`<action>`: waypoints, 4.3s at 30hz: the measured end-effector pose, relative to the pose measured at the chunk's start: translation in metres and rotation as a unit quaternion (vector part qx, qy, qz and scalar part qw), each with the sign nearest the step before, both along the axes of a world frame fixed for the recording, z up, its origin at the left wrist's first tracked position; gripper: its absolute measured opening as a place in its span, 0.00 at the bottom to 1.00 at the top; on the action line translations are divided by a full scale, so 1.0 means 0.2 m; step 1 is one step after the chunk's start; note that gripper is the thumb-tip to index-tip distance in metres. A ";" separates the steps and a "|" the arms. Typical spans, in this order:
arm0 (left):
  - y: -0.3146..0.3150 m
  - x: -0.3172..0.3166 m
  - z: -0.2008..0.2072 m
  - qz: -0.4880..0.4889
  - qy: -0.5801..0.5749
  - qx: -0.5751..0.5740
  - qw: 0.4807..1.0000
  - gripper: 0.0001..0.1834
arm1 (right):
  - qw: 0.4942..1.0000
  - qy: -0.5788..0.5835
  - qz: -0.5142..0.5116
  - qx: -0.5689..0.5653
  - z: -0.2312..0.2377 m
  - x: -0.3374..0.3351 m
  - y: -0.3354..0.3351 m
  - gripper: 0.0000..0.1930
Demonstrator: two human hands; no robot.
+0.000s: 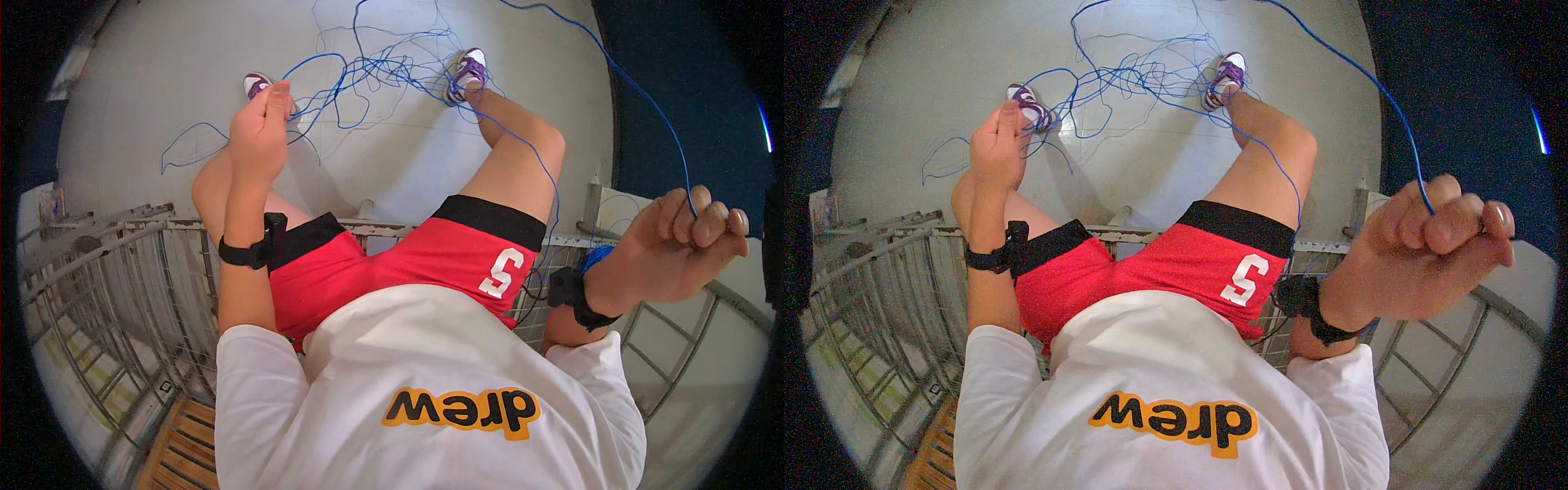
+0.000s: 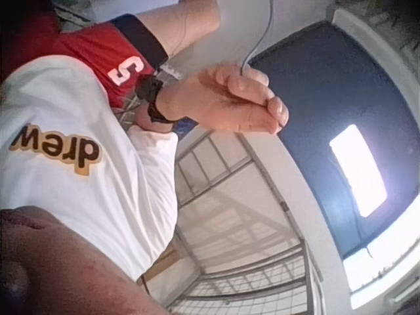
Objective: The person untangles a cluster of blue wires while seated, pulling and separating individual strands by hand until they are loose.
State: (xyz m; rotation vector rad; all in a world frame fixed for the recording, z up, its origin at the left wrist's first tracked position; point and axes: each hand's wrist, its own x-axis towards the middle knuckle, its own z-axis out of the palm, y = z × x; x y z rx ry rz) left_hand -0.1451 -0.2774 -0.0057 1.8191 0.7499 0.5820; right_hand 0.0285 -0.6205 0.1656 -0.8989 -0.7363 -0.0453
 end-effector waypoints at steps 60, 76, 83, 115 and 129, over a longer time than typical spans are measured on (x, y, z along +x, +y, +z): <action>-0.19 -0.15 0.13 0.018 -0.095 -0.215 0.972 0.24 | 0.857 -0.072 0.071 -0.505 -1.03 -0.20 0.85 0.11; 0.41 -0.47 0.29 0.214 -0.311 -0.209 0.902 0.20 | 0.630 -0.033 0.161 -0.759 -1.16 0.06 0.40 0.10; 0.44 -0.47 0.26 0.239 -0.278 -0.205 0.908 0.21 | 0.650 -0.062 0.335 -0.680 -0.83 -0.11 0.39 0.22; 0.49 -0.16 -0.42 0.162 -0.052 -0.271 0.948 0.10 | 0.964 0.178 0.107 -0.164 -0.38 -0.18 0.24 0.05; 0.42 -0.09 -0.55 -0.165 0.429 0.130 0.878 0.31 | 0.985 0.093 0.138 -0.042 -0.11 -0.22 0.23 0.06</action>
